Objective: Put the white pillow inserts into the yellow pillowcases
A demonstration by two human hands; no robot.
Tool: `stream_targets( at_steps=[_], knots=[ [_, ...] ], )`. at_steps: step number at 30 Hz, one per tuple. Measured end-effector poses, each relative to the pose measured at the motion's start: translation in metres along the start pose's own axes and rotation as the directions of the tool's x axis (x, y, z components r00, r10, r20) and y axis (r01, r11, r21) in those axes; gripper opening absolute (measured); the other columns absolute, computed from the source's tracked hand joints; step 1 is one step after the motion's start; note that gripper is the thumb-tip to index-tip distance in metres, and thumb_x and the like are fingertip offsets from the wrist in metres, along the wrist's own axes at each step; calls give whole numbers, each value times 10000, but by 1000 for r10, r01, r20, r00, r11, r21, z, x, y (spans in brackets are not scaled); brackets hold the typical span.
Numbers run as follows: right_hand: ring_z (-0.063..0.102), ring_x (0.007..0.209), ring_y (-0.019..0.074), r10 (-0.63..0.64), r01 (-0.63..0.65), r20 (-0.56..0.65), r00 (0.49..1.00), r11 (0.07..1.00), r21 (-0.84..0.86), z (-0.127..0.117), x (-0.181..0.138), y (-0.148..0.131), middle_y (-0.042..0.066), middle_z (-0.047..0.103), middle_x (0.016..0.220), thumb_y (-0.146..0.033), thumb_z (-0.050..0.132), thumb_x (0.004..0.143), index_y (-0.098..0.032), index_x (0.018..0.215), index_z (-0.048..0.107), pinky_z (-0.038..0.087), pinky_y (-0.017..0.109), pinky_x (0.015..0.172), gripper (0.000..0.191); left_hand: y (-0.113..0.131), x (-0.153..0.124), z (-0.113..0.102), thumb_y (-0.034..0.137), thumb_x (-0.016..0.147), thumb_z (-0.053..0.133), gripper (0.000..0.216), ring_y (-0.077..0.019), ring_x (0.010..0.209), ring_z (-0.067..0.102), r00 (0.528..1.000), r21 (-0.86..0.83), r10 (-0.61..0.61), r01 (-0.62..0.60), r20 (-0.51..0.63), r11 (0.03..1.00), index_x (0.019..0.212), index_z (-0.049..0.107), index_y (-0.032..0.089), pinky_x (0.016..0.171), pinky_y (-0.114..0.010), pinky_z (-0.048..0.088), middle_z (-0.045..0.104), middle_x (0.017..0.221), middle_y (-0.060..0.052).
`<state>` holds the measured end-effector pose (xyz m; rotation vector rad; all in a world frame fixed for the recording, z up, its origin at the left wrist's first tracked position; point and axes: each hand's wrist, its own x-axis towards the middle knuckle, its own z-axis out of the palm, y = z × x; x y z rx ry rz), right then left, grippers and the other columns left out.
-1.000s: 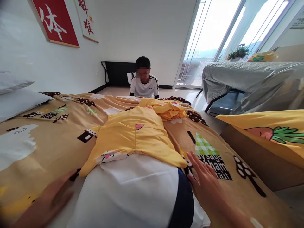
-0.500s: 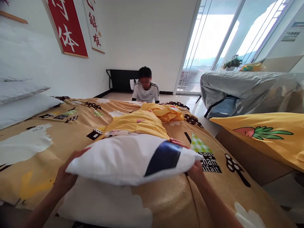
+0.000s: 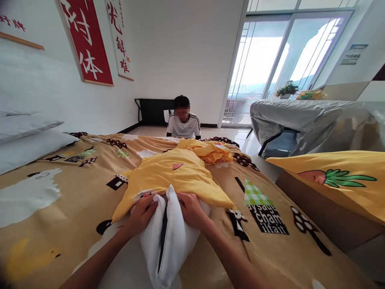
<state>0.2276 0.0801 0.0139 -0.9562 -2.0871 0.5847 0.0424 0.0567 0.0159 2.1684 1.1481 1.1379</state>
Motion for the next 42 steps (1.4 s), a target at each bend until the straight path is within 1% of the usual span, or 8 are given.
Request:
stream_targets(
  at_steps=[8, 13, 16, 19, 27, 33, 37, 42],
  knots=[
    [453, 616, 114, -62, 62, 92, 994, 998, 4, 3, -9, 10, -4, 604, 697, -199, 438, 832, -167, 684, 531, 358, 228, 600, 177, 19, -5, 6, 171, 829, 369, 195, -204, 815, 551, 983, 55, -15, 26, -183, 998, 847, 560, 205, 806, -364, 369, 643, 841, -45],
    [509, 634, 150, -122, 126, 74, 990, 990, -57, 4, -20, 13, 27, 602, 709, -292, 431, 871, -187, 661, 510, 407, 264, 619, 248, 30, 5, 17, 418, 888, 353, 273, -193, 739, 550, 993, -28, -37, 34, -116, 999, 823, 510, 204, 703, -333, 370, 608, 781, -33],
    [561, 706, 202, -181, 177, -7, 983, 969, -170, 8, -29, 14, 57, 607, 725, -376, 415, 887, -198, 737, 579, 455, 316, 676, 284, 35, 10, 18, 516, 806, 517, 311, -209, 745, 567, 994, 129, -113, 110, 13, 985, 760, 521, 208, 680, -323, 359, 627, 764, -28],
    [565, 772, 220, -209, 178, -97, 973, 949, -260, 10, -35, 14, 72, 610, 784, -333, 395, 906, -199, 862, 621, 472, 345, 696, 266, 38, 12, 18, 406, 822, 509, 230, -206, 763, 577, 989, 165, -115, 99, 90, 981, 718, 543, 204, 686, -313, 368, 644, 771, -35],
    [554, 1068, 236, -257, 85, -390, 884, 910, -406, -12, -57, -33, 107, 591, 1118, -109, 422, 870, -242, 1272, 462, 486, 420, 873, 425, 31, 25, 15, 267, 773, 451, 202, -149, 608, 466, 986, 68, -157, 154, 51, 986, 588, 450, 186, 610, -289, 314, 534, 599, 2],
    [411, 1292, 354, -424, 398, 103, 900, 698, -595, -3, -86, -86, 109, 560, 1297, -440, 500, 862, -276, 1331, 472, 422, 571, 963, 498, 24, 59, 11, 287, 733, 459, 223, -114, 544, 361, 975, -40, -216, 214, -54, 976, 539, 451, 176, 570, -281, 257, 399, 504, 39],
    [310, 1334, 441, -232, 106, -98, 968, 729, -676, 26, -74, -79, 176, 437, 1406, -444, 541, 840, -218, 1388, 407, 370, 674, 949, 608, 19, 68, 20, 299, 744, 468, 284, -102, 523, 309, 960, -56, -256, 251, -114, 966, 500, 380, 184, 553, -279, 227, 321, 490, 48],
    [283, 1314, 504, -75, -114, -258, 963, 753, -648, 51, -54, -64, 227, 331, 1452, -433, 531, 837, -176, 1415, 354, 398, 691, 883, 656, 5, 66, 26, 278, 742, 475, 312, -102, 507, 292, 963, -2, -259, 259, -79, 966, 481, 329, 190, 548, -287, 208, 312, 474, 50]
  ],
)
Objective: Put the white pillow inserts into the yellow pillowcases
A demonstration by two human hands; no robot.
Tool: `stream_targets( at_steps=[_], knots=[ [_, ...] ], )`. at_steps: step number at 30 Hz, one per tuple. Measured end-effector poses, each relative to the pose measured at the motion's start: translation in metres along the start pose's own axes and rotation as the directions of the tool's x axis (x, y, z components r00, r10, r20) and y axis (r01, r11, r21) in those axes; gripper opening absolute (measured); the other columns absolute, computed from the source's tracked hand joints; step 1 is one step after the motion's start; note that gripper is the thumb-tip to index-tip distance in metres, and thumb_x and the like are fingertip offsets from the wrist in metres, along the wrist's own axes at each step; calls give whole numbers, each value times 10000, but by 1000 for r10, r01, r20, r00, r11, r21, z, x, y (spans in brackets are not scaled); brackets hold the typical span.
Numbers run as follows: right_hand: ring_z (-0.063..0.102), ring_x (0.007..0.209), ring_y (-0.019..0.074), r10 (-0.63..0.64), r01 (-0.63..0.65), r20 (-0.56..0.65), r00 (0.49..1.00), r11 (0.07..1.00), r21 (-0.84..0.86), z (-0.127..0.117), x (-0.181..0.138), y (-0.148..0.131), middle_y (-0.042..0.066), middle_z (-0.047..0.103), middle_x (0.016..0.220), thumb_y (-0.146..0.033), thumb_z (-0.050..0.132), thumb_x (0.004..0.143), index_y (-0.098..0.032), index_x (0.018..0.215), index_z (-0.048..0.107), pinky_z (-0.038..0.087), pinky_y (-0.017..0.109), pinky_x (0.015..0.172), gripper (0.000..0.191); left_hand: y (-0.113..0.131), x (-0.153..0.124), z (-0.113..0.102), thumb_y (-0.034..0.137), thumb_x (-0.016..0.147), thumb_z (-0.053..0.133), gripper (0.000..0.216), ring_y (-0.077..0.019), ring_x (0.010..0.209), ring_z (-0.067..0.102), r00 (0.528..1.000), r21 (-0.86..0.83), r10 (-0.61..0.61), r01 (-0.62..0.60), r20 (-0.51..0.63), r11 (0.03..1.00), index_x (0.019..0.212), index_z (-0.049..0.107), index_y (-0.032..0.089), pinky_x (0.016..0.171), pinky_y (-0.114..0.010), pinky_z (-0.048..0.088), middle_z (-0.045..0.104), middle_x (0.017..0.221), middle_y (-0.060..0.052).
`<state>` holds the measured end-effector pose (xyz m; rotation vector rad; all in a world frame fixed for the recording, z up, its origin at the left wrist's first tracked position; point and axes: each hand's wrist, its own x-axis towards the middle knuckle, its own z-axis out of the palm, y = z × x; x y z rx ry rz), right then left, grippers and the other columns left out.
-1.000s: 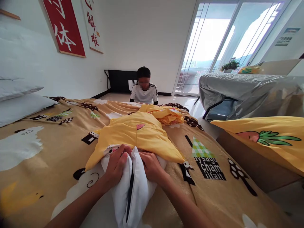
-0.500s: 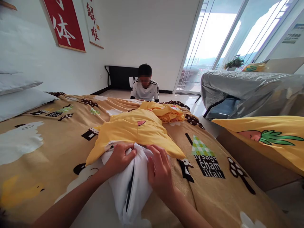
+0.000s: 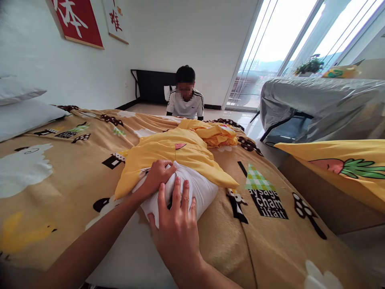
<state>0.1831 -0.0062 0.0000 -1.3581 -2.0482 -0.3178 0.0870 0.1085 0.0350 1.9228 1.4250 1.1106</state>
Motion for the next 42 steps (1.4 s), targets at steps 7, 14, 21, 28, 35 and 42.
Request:
stream_targets(
  at_steps=[7, 14, 21, 28, 35, 42],
  knots=[
    [498, 1043, 374, -88, 97, 138, 986, 994, -56, -2, 9, 21, 213, 548, 1142, -344, 488, 856, -123, 1412, 364, 486, 518, 798, 612, -10, -10, -17, 280, 879, 320, 289, -128, 660, 483, 992, -184, 124, -120, 7, 976, 717, 534, 174, 654, -258, 356, 545, 677, 12],
    [522, 878, 256, -296, 291, 199, 934, 955, 54, -3, 4, 43, 127, 592, 988, -254, 492, 845, -182, 1428, 365, 494, 342, 646, 601, -44, -49, -66, 154, 869, 374, 197, -151, 747, 529, 904, 42, 412, -410, -119, 911, 807, 560, 174, 713, -276, 413, 569, 764, -22],
    [550, 848, 240, -430, 426, 107, 897, 903, 63, -1, -10, 41, 110, 597, 945, -138, 478, 809, -209, 1423, 380, 481, 298, 587, 626, -83, -60, -111, 180, 854, 419, 458, -290, 1233, 429, 835, 573, 460, -544, 301, 613, 1308, 458, 227, 952, -471, 315, 480, 1343, -139],
    [605, 788, 187, -359, 326, 75, 930, 903, 279, -37, 7, 47, 63, 642, 899, -166, 448, 876, -231, 1436, 339, 525, 303, 670, 573, -71, -31, -119, 224, 895, 343, 281, -224, 811, 599, 953, 512, 277, -298, 118, 806, 918, 607, 132, 748, -350, 450, 659, 856, -104],
    [608, 1071, 204, -309, 194, 308, 900, 916, 351, -133, 33, 61, 21, 602, 1264, -281, 465, 920, -358, 1427, 354, 536, 302, 819, 525, -4, 0, -153, 295, 915, 399, 276, -102, 600, 430, 934, 225, 248, -307, 255, 925, 716, 544, 169, 584, -218, 362, 476, 632, 33],
    [598, 1085, 203, -366, -42, 629, 686, 843, 537, -66, 35, 79, 37, 606, 1267, -306, 491, 918, -316, 1392, 425, 475, 346, 920, 479, -45, 1, -109, 194, 844, 530, 142, -191, 731, 541, 903, 617, 143, -386, 406, 686, 797, 660, 159, 687, -312, 382, 606, 769, -51]
  ],
)
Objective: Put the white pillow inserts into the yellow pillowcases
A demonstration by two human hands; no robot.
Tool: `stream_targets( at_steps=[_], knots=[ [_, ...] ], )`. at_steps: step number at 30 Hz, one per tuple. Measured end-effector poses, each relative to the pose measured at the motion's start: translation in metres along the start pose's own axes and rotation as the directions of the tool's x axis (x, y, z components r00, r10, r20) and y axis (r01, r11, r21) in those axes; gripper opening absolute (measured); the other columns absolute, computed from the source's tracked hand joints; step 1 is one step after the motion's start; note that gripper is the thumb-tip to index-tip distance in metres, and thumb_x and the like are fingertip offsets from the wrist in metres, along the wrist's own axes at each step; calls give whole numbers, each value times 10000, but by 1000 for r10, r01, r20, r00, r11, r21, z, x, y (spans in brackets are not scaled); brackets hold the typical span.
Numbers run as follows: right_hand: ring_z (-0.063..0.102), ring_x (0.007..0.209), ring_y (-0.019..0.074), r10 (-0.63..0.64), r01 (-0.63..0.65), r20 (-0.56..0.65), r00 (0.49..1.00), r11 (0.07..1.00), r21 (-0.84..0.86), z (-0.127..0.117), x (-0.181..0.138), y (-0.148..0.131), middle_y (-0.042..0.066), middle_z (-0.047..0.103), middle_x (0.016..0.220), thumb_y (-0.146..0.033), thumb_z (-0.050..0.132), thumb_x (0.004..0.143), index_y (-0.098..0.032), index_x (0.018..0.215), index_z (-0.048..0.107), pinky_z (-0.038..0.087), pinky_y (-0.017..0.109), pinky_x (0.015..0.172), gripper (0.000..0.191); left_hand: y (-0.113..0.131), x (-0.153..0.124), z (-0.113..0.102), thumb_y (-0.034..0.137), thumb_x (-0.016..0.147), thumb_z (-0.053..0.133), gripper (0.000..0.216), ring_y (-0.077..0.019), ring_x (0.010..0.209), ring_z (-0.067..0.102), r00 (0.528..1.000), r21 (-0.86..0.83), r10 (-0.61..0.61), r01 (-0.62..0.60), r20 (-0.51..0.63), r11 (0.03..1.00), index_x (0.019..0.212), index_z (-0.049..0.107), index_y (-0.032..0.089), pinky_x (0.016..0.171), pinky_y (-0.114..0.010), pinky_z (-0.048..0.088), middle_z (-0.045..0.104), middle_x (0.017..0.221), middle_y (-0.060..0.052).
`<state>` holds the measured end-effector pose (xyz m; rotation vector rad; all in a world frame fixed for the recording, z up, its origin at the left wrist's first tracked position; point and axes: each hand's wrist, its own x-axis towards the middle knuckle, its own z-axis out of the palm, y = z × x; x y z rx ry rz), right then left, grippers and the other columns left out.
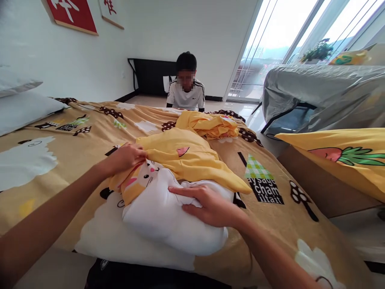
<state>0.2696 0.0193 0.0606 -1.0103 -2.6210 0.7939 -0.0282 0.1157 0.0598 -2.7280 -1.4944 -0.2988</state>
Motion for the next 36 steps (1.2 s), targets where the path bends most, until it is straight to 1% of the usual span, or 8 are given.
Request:
stream_targets(
  at_steps=[4, 6, 8, 14, 21, 25, 29, 36],
  knots=[
    [606, 1008, 198, 17, -16, 14, 1000, 998, -66, 12, -7, -6, 50, 638, 1167, -286, 448, 935, -346, 1418, 372, 472, 349, 871, 492, 28, -31, 18, 114, 841, 490, 135, -225, 799, 530, 846, 382, 279, -98, -455, 919, 888, 614, 141, 736, -366, 386, 590, 820, -91],
    [607, 955, 199, 13, -10, 30, 999, 995, -104, 15, -15, -11, 54, 646, 1092, -286, 432, 939, -354, 1432, 342, 473, 348, 838, 506, 42, -47, 18, 132, 861, 488, 116, -194, 740, 511, 763, 404, 468, -296, -445, 866, 894, 598, 147, 701, -336, 393, 582, 772, -59],
    [601, 929, 200, 12, -7, 33, 999, 991, -131, 19, -21, -12, 56, 641, 1049, -290, 424, 940, -358, 1438, 328, 471, 345, 821, 512, 51, -57, 18, 183, 885, 481, 119, -183, 747, 512, 777, 349, 538, -430, -327, 833, 925, 590, 159, 715, -332, 408, 595, 802, -47],
    [577, 996, 209, -8, 15, 36, 999, 982, -188, 28, -27, -11, 50, 618, 1081, -267, 447, 928, -387, 1446, 294, 448, 335, 850, 553, 57, -64, 28, 350, 853, 522, 295, -272, 952, 520, 943, 143, 302, -283, -140, 949, 1070, 565, 155, 806, -422, 443, 593, 1026, -108],
    [609, 865, 213, 76, -86, -41, 996, 902, -423, 30, -16, -20, 66, 624, 1037, -225, 424, 919, -401, 1441, 295, 433, 313, 722, 566, 65, -61, 30, 179, 836, 523, 78, -197, 766, 568, 882, 24, 140, -144, -450, 989, 874, 592, 174, 676, -318, 453, 620, 830, -54],
    [617, 764, 206, 207, -217, -85, 975, 785, -581, 22, 8, -38, 58, 623, 957, -118, 434, 849, -402, 1420, 326, 387, 282, 621, 647, 73, -51, 22, 190, 827, 527, 62, -134, 631, 560, 911, -420, -174, 0, -374, 907, 781, 567, 201, 577, -245, 426, 609, 691, 19],
    [624, 759, 222, 202, -200, -70, 977, 749, -632, 13, 36, -59, 90, 636, 916, -102, 380, 870, -296, 1341, 454, 371, 279, 589, 515, 80, -40, 16, 251, 815, 548, 96, -118, 614, 552, 858, -640, -405, 123, -316, 759, 745, 506, 202, 577, -222, 425, 579, 671, 43],
    [616, 775, 211, 260, -364, -255, 931, 692, -623, 15, 40, -43, 91, 632, 948, -116, 378, 884, -272, 1243, 498, 361, 264, 591, 409, 86, -53, 24, 143, 837, 498, 66, -114, 563, 531, 795, -181, -41, -87, -606, 980, 834, 478, 205, 530, -212, 394, 568, 657, 37]
  ],
)
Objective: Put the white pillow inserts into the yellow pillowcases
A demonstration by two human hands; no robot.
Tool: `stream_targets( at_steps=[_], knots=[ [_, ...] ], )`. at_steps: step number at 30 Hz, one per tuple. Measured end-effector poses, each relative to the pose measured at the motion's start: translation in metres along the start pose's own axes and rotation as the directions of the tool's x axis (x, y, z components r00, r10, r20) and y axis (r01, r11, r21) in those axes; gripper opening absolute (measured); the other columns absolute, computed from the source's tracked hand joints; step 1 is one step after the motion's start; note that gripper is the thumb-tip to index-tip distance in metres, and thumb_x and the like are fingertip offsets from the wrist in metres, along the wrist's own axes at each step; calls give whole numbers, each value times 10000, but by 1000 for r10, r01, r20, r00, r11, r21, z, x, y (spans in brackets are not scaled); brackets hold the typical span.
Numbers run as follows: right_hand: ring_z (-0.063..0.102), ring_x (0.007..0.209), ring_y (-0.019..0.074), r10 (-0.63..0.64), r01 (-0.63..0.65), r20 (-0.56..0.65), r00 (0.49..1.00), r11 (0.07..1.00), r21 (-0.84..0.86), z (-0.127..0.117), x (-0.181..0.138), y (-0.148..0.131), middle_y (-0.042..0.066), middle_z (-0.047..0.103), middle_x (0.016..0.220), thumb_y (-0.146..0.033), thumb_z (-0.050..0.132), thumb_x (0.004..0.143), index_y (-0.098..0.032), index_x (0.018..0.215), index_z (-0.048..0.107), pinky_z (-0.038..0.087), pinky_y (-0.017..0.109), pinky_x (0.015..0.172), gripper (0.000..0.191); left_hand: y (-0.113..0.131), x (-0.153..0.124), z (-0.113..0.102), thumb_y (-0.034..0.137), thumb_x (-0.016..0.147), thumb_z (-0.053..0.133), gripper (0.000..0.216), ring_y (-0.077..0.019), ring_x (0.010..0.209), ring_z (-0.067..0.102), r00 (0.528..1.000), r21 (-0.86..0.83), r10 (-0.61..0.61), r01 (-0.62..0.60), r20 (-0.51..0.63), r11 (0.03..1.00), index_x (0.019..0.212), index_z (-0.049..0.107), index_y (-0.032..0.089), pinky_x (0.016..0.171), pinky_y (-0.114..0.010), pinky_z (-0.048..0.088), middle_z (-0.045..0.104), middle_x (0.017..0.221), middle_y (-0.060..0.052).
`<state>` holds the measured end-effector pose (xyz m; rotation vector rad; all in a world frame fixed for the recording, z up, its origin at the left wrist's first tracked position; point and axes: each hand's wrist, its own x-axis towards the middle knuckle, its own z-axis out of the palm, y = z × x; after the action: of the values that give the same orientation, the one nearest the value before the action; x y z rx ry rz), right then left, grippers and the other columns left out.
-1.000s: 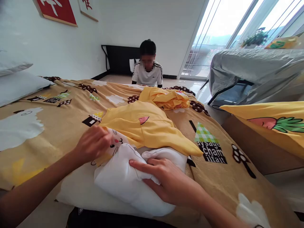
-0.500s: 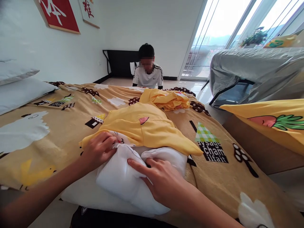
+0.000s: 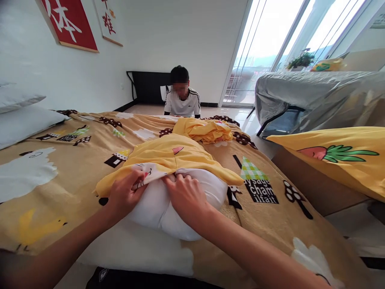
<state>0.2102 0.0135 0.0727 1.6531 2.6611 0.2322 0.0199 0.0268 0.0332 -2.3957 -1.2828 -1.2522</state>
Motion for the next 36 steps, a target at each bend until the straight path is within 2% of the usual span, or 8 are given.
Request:
stream_targets(
  at_steps=[4, 10, 14, 19, 21, 24, 28, 36],
  knots=[
    [612, 822, 214, 96, -97, -27, 995, 995, -31, 14, -10, 19, 80, 615, 1044, -108, 395, 858, -313, 1228, 506, 326, 251, 550, 437, -8, -22, -8, 59, 844, 447, 184, -172, 654, 552, 975, 314, 221, -209, -3, 926, 971, 500, 181, 595, -267, 423, 576, 718, -24],
    [619, 802, 193, 166, -166, -78, 983, 986, 7, 17, -7, 34, 63, 631, 1027, -160, 368, 888, -320, 1254, 515, 332, 259, 556, 426, -27, -65, -8, 104, 818, 539, 101, -209, 678, 550, 992, 522, 84, -23, -95, 853, 868, 504, 184, 644, -315, 452, 573, 719, -52],
    [623, 774, 181, 189, -187, -99, 977, 982, 25, 15, 2, 35, 56, 640, 1018, -181, 353, 901, -326, 1262, 529, 347, 263, 569, 427, -21, -80, -2, 133, 834, 536, 94, -147, 612, 567, 978, 297, -141, 181, -152, 937, 861, 504, 217, 601, -251, 456, 603, 703, 4],
    [633, 802, 210, 287, -277, -139, 948, 957, 87, 10, 12, 55, 74, 673, 993, -205, 350, 903, -292, 1251, 570, 390, 282, 628, 421, 1, -35, 5, 266, 823, 583, 51, -133, 665, 573, 831, -188, -499, 464, -245, 866, 810, 555, 226, 644, -244, 466, 625, 744, 14],
    [642, 847, 234, 358, -337, -155, 921, 930, 146, 10, 15, 71, 79, 689, 1010, -220, 344, 902, -284, 1275, 560, 405, 296, 659, 436, 7, -4, 2, 344, 836, 566, 146, -142, 714, 586, 819, -416, -556, 459, -145, 785, 791, 568, 206, 668, -249, 473, 637, 779, -6],
    [651, 906, 261, 456, -416, -152, 877, 878, 236, 12, 17, 94, 84, 703, 1039, -250, 345, 903, -268, 1323, 527, 426, 319, 709, 459, 13, 33, -10, 376, 818, 576, 193, -156, 766, 599, 902, -563, -408, 412, 140, 717, 818, 606, 186, 714, -259, 479, 660, 834, -24],
    [646, 948, 256, 428, -372, -180, 885, 886, 278, 18, 19, 105, 86, 696, 1084, -258, 352, 899, -240, 1316, 540, 445, 327, 750, 458, 18, 45, -17, 292, 718, 692, 168, -164, 754, 605, 898, -383, -318, 421, 304, 822, 838, 621, 198, 686, -258, 470, 675, 822, -4],
    [613, 783, 222, 373, -314, -348, 860, 925, 215, 30, 14, 44, 100, 663, 952, -265, 275, 947, -229, 1442, 361, 459, 320, 664, 504, -13, 42, 48, 148, 819, 464, 235, -238, 708, 627, 904, 174, -415, 427, -103, 887, 999, 610, 189, 582, -306, 388, 681, 774, -81]
  ],
)
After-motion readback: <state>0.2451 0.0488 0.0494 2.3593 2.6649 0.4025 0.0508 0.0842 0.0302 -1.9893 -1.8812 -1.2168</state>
